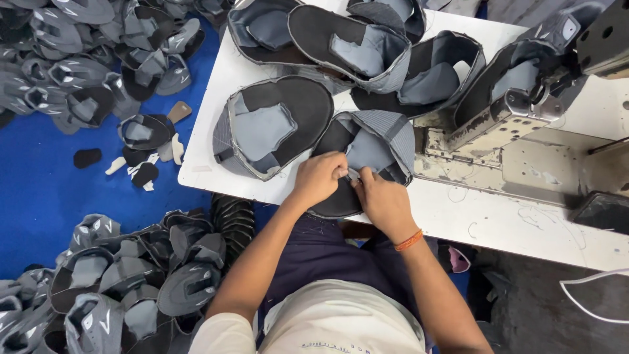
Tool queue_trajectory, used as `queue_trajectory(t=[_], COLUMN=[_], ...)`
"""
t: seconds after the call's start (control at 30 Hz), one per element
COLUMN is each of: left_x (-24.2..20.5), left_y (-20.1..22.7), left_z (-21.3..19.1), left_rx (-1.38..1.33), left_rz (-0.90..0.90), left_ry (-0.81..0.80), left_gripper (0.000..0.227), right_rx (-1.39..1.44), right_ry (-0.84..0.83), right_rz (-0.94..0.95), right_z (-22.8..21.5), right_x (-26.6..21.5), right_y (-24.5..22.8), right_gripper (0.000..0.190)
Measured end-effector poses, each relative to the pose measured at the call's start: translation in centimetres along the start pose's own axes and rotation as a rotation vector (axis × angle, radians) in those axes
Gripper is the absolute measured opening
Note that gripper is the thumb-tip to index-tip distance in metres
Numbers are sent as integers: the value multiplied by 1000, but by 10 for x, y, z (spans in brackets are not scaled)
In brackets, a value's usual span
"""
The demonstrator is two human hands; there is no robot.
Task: The person uses a pair of scissors to trim excess fabric and threads from the edges of grey slipper uppers. They handle the slippers one at a time, turning them over to access different sides, and place the finished items on a white table next to a sewing machine.
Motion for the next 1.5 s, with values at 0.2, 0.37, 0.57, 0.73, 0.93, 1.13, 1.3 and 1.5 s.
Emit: queue_trajectory(t=[0.2,0.37,0.57,0.73,0.93,1.13,1.3,1.5], left_x=[-4,-12,-25,-4,2,5,3,-38], left_y=[-33,-40,31,36,8,32,-60,-22], left_z=[10,-40,-90,-40,24,46,28,-68], left_rx=[-435,-572,64,245,41,-57,-286,-344], left_rz=[132,-88,140,194,13,131,-81,-135], left_ry=[-176,163,524,401,300,-8,158,439], left_gripper=[4,3,16,43,15,13,14,6], right_rx=[31,171,451,599,676,641,615,648], right_ry=[47,189,202,230,248,338,372,382], right_rz=[66,80,195,253,286,139,186,162], right_z=[-2,5,10,14,-2,-6,1,12], right_x=[-2,-21,-46,-66,-79,-49,-48,-59], right_y=[-2,11,39,55,47,25,37,48], right_gripper=[27,31,31,31,30,30,30,32])
Point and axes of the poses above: each hand's wrist, its own x-axis towards the middle knuckle, its own z-axis out of the palm, y = z × x, the point moved 7 cm from there along x, towards the middle knuckle, and after that the axes turned 10 degrees about -y, right-handed, at the moved point
